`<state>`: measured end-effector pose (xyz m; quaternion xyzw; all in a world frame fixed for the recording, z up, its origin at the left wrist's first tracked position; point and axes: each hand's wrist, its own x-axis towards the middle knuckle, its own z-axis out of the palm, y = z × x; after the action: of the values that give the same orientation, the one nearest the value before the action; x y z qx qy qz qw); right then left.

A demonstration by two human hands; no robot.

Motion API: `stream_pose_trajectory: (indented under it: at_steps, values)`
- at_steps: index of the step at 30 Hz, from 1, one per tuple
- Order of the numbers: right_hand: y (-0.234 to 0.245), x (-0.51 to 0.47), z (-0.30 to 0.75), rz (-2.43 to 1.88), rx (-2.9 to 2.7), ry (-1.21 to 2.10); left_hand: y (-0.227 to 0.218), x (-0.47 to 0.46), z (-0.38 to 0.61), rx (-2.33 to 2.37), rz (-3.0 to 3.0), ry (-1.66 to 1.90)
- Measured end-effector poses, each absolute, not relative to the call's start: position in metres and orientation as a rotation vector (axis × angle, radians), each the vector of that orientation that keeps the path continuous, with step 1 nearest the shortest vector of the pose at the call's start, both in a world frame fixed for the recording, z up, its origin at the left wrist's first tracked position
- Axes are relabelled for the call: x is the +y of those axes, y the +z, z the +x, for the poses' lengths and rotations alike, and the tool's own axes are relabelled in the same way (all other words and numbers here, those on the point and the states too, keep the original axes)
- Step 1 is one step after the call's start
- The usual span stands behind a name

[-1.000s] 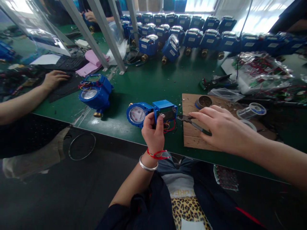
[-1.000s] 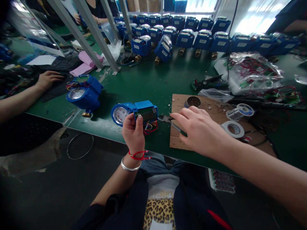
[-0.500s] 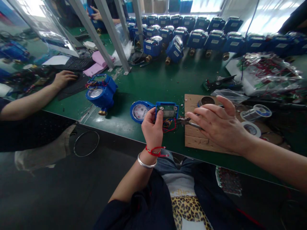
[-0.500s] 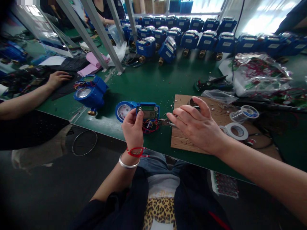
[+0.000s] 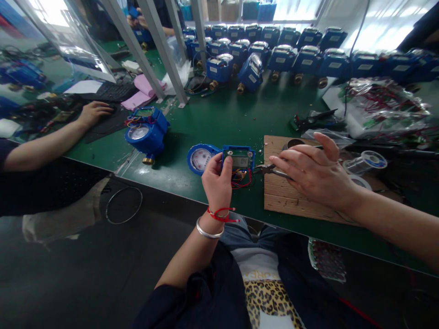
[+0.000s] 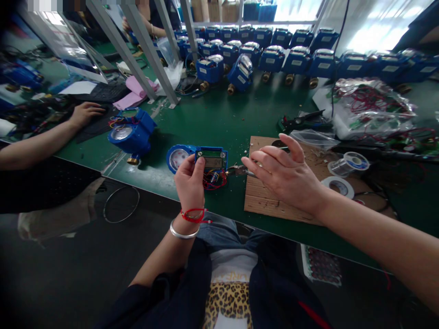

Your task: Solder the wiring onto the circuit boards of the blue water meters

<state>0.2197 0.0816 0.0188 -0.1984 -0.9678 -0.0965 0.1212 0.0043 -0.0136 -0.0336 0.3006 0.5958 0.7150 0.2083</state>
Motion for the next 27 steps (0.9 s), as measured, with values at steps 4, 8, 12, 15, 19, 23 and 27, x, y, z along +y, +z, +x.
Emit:
stream_pose_trajectory:
  at_steps: [4,8,12,15,19,23,27]
  values:
    - [0.019,0.077,0.213,-0.627,-2.849,-0.241,-0.034,-0.014,0.004,1.662,0.853,1.987]
    - [0.019,0.074,0.209,-0.67,-2.864,-0.163,-0.034,-0.014,0.004,1.667,0.852,1.976]
    - [0.016,0.078,0.209,-0.568,-2.848,-0.15,-0.035,-0.014,0.004,1.675,0.854,1.985]
    - [0.016,0.08,0.209,-0.48,-2.875,-0.337,-0.035,-0.014,0.005,1.666,0.854,1.994]
    - [0.02,0.078,0.207,-0.416,-2.867,-0.535,-0.035,-0.014,0.005,1.673,0.854,1.99]
    - [0.024,0.075,0.206,-0.365,-2.823,-0.576,-0.035,-0.014,0.006,1.702,0.864,1.979]
    - [0.024,0.069,0.205,-0.399,-2.827,-0.536,-0.037,-0.014,0.006,1.696,0.867,1.991]
